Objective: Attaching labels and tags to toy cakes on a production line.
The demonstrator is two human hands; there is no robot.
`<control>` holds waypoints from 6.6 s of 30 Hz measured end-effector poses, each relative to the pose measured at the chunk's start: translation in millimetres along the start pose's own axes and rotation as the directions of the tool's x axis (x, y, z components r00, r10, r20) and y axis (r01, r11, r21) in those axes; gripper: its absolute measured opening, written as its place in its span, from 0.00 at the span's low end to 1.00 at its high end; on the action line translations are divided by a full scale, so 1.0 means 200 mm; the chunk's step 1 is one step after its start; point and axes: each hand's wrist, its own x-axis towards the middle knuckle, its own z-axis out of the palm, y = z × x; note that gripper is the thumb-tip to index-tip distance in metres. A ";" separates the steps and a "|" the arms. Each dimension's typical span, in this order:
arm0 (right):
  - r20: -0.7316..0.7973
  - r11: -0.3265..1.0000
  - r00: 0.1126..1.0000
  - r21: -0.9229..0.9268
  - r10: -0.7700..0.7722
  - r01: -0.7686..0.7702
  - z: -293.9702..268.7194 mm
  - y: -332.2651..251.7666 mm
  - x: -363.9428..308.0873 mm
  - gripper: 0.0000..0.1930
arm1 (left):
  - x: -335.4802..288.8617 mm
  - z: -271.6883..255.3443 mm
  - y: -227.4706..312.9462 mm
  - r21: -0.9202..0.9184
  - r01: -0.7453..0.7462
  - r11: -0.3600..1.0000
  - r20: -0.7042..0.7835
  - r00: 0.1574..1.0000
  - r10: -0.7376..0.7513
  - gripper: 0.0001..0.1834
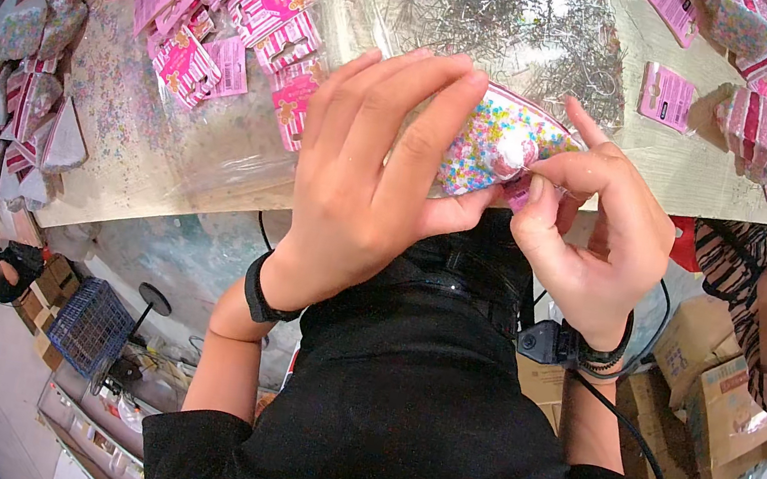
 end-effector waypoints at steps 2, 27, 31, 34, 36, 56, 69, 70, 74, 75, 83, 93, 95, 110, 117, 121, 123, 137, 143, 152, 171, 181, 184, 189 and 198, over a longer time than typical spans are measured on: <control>-0.001 0.999 1.000 -0.033 0.016 -0.016 0.00 -0.03 0.00 0.06 | 0.00 0.01 0.00 -0.016 -0.013 1.000 -0.017 1.000 0.013 0.33; 0.075 0.868 0.987 -0.488 0.145 -0.090 0.01 -0.25 0.07 0.07 | 0.00 0.13 0.09 -0.182 0.220 0.958 -0.164 0.954 -0.250 0.36; 0.234 0.902 0.901 -0.328 0.365 -0.280 -0.12 -0.21 0.14 0.06 | -0.01 0.16 0.09 -0.124 0.218 0.968 -0.206 0.948 -0.240 0.37; 0.399 0.883 0.800 -0.056 0.449 -0.467 -0.20 -0.12 0.20 0.08 | -0.01 0.15 0.10 -0.112 0.240 0.964 -0.198 0.945 -0.259 0.37; 0.477 0.854 0.744 -0.028 0.468 -0.519 -0.20 -0.09 0.24 0.09 | -0.02 0.15 0.09 -0.075 0.253 0.964 -0.187 0.946 -0.263 0.36; 0.445 0.923 0.812 -0.112 0.377 -0.367 -0.38 -0.03 0.39 0.11 | 0.00 -0.09 0.16 -0.190 0.216 0.958 0.072 0.976 -0.206 0.40; -0.154 0.443 0.969 -0.895 -0.194 -0.054 -0.91 0.32 0.46 0.07 | -0.10 -0.50 -0.35 0.484 0.270 0.833 -0.043 0.957 -0.285 0.27; -0.101 0.524 0.963 -0.850 -0.249 0.047 -0.80 0.19 0.36 0.08 | -0.04 -0.46 -0.34 0.511 0.237 0.826 0.008 0.960 -0.280 0.28; 0.139 0.814 0.990 -0.577 0.011 0.072 -0.10 0.11 0.23 0.17 | -0.09 -0.44 -0.42 0.470 0.223 0.854 0.150 0.933 -0.326 0.26; -0.014 0.757 0.997 -0.652 -0.076 0.048 0.04 0.12 0.22 0.16 | -0.07 -0.44 -0.41 0.439 0.306 0.845 0.137 0.906 -0.400 0.24; -0.232 0.717 0.963 -0.694 -0.134 -0.068 0.31 0.10 0.25 0.05 | -0.06 -0.47 -0.26 0.419 0.354 0.836 -0.006 0.922 -0.388 0.20; -0.356 0.993 0.933 -0.120 -0.051 0.008 0.06 0.10 0.25 0.04 | -0.06 -0.41 -0.17 -0.310 0.510 0.802 -0.224 0.781 -0.583 0.25; -0.408 0.996 0.909 -0.042 -0.091 0.081 0.04 0.12 0.27 0.07 | -0.01 -0.38 -0.11 -0.507 0.598 0.621 -0.082 0.683 -0.726 0.27; -0.347 0.976 0.912 -0.111 -0.217 0.189 -0.03 -0.09 0.22 0.05 | -0.09 -0.53 -0.04 -0.869 0.163 -0.468 0.432 0.712 -0.554 0.23; -0.270 0.991 0.963 0.122 -0.016 0.051 0.08 0.05 0.21 0.07 | 0.02 -0.50 -0.11 -0.541 -0.342 -0.768 0.644 0.419 -0.640 0.23; -0.398 0.920 0.901 0.391 0.174 -0.005 0.15 0.05 0.21 0.08 | -0.05 -0.45 -0.15 -0.542 -0.283 -0.791 0.568 0.571 -0.593 0.24; -0.450 0.934 0.871 0.358 0.197 -0.026 0.17 0.08 0.22 0.08 | -0.04 -0.40 -0.21 -0.551 -0.289 -0.783 0.640 0.455 -0.619 0.18; -0.511 0.988 0.859 0.120 -0.019 0.093 0.11 0.08 0.23 0.07 | -0.02 -0.38 -0.05 -0.944 0.325 0.058 0.169 0.627 -0.761 0.06; -0.422 0.952 0.854 -0.153 -0.305 0.264 0.07 0.11 0.23 0.09 | 0.01 -0.38 0.02 -0.058 0.449 0.892 -0.019 0.893 -0.450 0.14; -0.393 0.978 0.905 0.056 -0.162 0.200 0.10 0.15 0.20 0.12 | 0.00 -0.42 0.02 0.458 0.206 0.865 -0.192 0.973 -0.130 0.12; -0.374 0.814 0.916 0.571 0.146 0.103 0.06 0.09 0.15 0.07 | 0.11 -0.22 0.15 -0.512 0.421 0.749 0.113 0.897 -0.428 0.20; -0.475 0.845 0.857 0.526 0.199 0.096 0.15 0.06 0.10 0.08 | 0.15 -0.13 0.19 -0.594 0.247 0.765 -0.014 0.949 -0.316 0.20; -0.469 0.806 0.834 0.590 0.292 0.050 0.18 0.03 0.10 0.08 | 0.13 -0.13 0.20 -0.646 0.364 0.671 0.091 0.910 -0.405 0.23; -0.453 0.826 0.854 0.561 0.257 0.049 0.20 0.01 0.09 0.08 | 0.12 -0.11 0.20 -0.702 0.354 0.617 0.119 0.914 -0.389 0.25; -0.398 0.869 0.901 0.492 0.174 0.049 0.21 0.01 0.04 0.07 | 0.11 -0.06 0.19 -0.602 0.375 0.705 0.056 0.901 -0.431 0.20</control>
